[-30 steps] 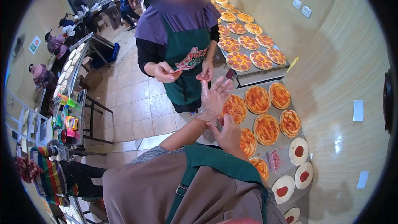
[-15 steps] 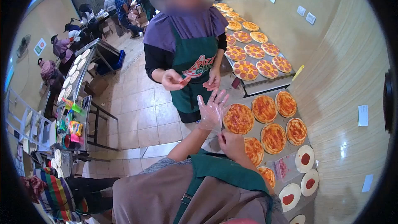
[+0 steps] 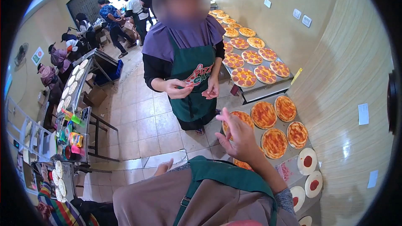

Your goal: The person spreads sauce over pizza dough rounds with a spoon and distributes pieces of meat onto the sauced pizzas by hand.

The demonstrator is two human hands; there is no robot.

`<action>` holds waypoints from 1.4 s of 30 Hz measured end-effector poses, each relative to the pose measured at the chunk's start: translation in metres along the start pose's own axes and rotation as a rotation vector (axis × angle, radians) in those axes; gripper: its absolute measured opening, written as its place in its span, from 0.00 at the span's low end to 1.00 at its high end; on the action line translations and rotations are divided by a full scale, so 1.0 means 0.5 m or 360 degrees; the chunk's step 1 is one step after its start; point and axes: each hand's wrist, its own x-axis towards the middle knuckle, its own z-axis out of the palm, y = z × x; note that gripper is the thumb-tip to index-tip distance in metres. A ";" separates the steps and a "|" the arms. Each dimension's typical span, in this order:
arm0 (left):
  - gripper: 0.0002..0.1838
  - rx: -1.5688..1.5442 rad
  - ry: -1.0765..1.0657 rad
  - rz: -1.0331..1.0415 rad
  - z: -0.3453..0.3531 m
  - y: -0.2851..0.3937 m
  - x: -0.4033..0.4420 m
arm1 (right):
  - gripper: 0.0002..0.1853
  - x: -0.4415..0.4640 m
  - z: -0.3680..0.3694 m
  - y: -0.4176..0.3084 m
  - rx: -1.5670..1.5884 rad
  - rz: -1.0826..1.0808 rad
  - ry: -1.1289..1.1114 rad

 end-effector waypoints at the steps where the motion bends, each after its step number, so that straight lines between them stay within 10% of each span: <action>1: 0.47 0.0049 -0.0037 -0.0024 0.009 -0.021 -0.028 | 0.45 0.014 -0.006 -0.007 0.0034 -0.0066 0.0026; 13: 0.48 -0.0035 0.0208 0.0626 -0.082 0.234 0.024 | 0.52 0.164 0.014 -0.046 -0.0096 -0.0132 0.0032; 42: 0.47 -0.0005 0.0062 0.0585 -0.106 0.231 -0.002 | 0.41 0.076 0.111 0.056 0.0008 0.0481 -0.0351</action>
